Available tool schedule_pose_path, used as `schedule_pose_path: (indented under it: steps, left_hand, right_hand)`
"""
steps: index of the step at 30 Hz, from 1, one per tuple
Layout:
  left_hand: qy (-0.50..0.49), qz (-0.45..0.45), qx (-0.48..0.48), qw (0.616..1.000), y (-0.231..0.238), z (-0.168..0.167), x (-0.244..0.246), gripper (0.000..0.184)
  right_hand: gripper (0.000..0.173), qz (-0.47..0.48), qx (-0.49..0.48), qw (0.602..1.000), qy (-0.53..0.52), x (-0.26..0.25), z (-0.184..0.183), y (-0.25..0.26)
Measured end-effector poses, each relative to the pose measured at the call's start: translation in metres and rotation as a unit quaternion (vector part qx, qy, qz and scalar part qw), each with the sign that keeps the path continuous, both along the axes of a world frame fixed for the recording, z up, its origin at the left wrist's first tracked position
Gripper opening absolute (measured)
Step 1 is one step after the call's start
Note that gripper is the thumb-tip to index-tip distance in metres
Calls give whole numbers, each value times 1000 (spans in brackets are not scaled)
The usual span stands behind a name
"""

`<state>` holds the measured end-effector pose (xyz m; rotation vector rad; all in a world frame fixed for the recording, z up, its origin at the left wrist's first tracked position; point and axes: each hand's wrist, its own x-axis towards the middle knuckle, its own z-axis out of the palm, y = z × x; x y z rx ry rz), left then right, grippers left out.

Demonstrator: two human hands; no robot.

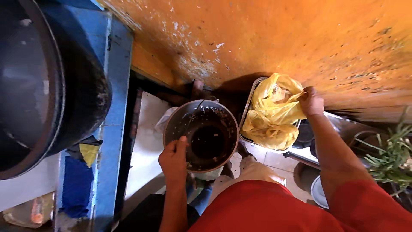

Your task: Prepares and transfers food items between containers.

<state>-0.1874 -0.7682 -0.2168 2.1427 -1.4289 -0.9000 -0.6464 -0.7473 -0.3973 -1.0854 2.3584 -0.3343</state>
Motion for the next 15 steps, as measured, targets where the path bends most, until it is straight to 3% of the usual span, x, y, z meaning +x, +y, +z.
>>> schedule_pose_path:
  steps: [2, 4, 8, 10, 15]
  left_hand:
    - [2, 7, 1, 1000, 0, 1, -2, 25]
    - [7, 10, -3, 1000, -1, 0, -1, 25]
    - [16, 13, -13, 1000, -1, -3, 1, 26]
    - [26, 14, -17, 999, -2, -5, 2, 26]
    - [35, 26, -6, 999, -3, -5, 3, 26]
  right_hand:
    - [44, 0, -48, 999, 12, 8, 8, 7]
    - [34, 40, -96, 994, 16, 18, 16, 20]
    - [33, 162, -41, 986, -24, 45, 8, 51]
    - [51, 210, -11, 975, -71, 47, -10, 63]
    - [96, 148, -1, 960, -239, 39, -13, 67]
